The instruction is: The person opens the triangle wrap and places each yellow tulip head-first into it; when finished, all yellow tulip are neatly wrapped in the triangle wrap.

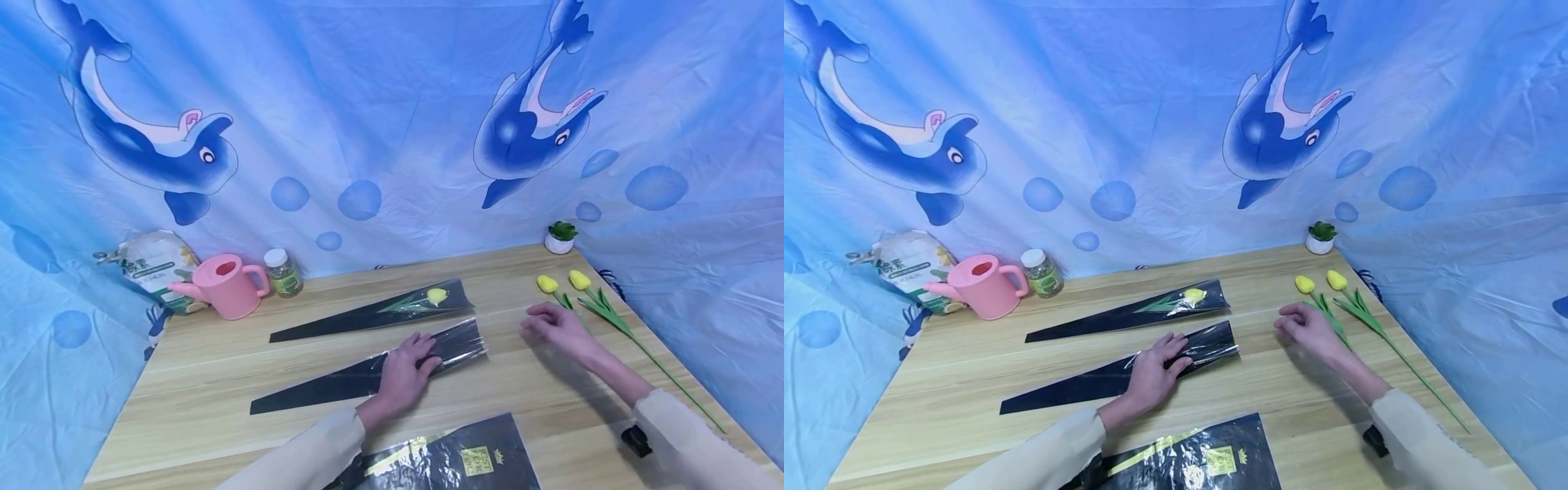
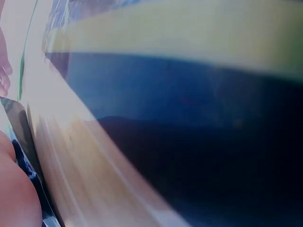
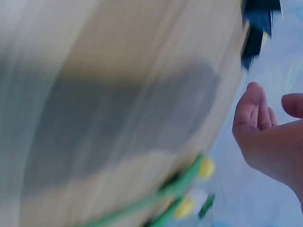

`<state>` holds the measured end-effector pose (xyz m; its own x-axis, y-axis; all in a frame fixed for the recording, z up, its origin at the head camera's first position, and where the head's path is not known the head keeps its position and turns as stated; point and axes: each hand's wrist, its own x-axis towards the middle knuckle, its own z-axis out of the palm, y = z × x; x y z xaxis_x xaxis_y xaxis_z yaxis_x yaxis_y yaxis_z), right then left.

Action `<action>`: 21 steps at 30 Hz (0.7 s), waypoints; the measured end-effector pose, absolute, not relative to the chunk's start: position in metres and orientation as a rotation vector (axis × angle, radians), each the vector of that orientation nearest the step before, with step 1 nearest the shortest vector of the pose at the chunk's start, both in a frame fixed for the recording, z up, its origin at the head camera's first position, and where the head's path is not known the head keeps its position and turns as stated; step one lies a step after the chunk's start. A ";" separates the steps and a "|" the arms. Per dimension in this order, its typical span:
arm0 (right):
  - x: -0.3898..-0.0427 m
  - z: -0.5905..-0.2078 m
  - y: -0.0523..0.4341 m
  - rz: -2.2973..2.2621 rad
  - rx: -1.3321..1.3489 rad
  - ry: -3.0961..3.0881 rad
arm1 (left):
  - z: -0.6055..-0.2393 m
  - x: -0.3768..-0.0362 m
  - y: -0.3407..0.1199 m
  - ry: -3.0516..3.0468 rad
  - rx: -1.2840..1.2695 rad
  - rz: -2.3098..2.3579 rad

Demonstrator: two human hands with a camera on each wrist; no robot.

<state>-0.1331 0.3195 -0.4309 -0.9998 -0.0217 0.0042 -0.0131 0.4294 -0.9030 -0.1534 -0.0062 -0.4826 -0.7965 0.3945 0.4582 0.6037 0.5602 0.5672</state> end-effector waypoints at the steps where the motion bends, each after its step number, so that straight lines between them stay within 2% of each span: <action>1: -0.132 -0.429 0.327 -1.643 -0.021 2.707 | -0.482 -0.154 -0.006 -2.520 -0.830 -1.071; 6: -0.128 -0.418 0.367 -1.399 0.101 2.933 | -0.482 -0.155 -0.007 -2.528 -0.854 -1.072; 12: -0.126 -0.418 0.404 -1.356 0.174 2.852 | -0.481 -0.154 -0.010 -2.534 -0.858 -1.063; 21: -0.132 -0.422 0.419 -1.185 0.173 2.790 | -0.482 -0.155 -0.009 -2.522 -0.876 -1.035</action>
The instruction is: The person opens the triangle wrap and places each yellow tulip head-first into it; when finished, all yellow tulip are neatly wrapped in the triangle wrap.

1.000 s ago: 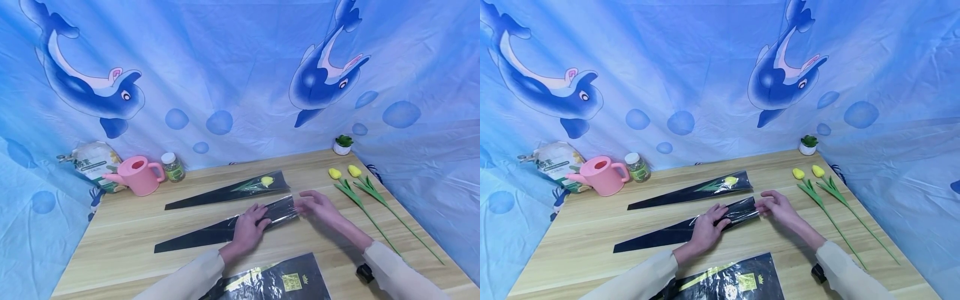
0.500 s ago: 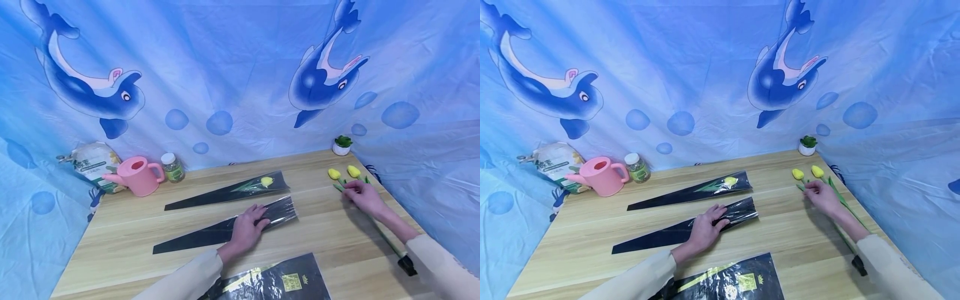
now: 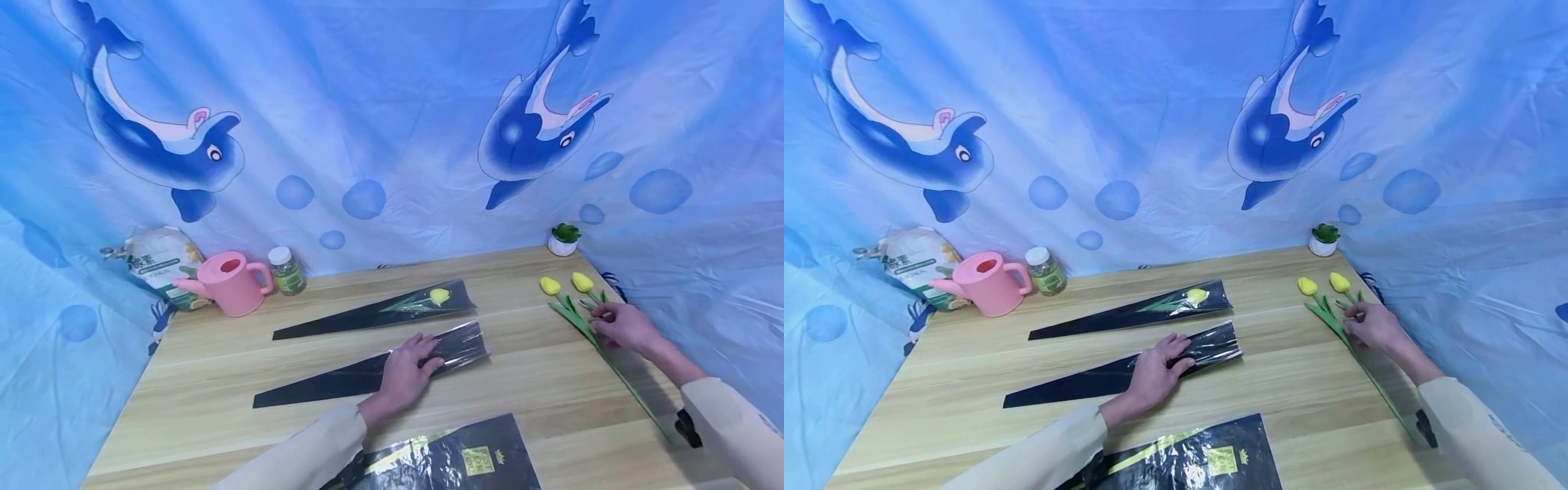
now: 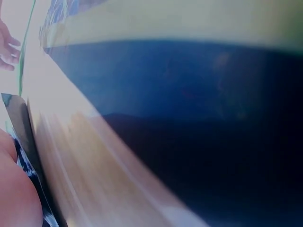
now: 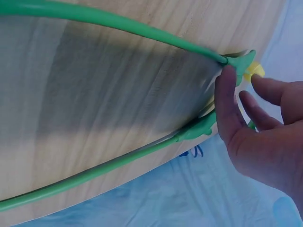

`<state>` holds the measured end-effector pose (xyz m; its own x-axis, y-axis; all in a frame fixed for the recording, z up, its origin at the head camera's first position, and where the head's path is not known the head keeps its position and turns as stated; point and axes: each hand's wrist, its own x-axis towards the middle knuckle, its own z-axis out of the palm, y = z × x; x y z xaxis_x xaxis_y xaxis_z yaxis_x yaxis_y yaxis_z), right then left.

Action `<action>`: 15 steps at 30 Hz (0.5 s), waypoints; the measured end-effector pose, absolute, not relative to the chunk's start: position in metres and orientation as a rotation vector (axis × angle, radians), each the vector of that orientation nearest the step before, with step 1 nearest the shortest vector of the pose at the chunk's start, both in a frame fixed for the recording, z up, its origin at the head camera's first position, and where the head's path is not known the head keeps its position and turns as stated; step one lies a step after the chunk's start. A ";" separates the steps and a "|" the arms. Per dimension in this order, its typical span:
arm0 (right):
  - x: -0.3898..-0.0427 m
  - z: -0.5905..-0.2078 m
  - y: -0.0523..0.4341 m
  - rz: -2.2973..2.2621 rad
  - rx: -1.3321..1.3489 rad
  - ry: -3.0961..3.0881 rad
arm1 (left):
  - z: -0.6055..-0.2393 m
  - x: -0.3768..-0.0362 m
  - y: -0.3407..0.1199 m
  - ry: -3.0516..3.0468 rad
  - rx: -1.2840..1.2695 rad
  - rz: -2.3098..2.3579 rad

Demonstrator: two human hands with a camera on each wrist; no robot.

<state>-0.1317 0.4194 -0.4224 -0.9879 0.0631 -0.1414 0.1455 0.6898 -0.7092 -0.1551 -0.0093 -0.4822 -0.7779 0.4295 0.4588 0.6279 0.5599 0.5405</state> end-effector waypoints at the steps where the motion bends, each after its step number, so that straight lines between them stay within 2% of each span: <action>1: -0.133 -0.423 0.418 -1.152 0.163 2.803 | -0.482 -0.155 -0.009 -2.524 -0.873 -1.038; 8: -0.138 -0.427 0.407 -0.918 0.061 2.959 | -0.482 -0.155 -0.009 -2.543 -0.854 -1.031; 15: -0.141 -0.428 0.408 -0.869 0.078 2.956 | -0.483 -0.156 -0.009 -2.536 -0.863 -1.015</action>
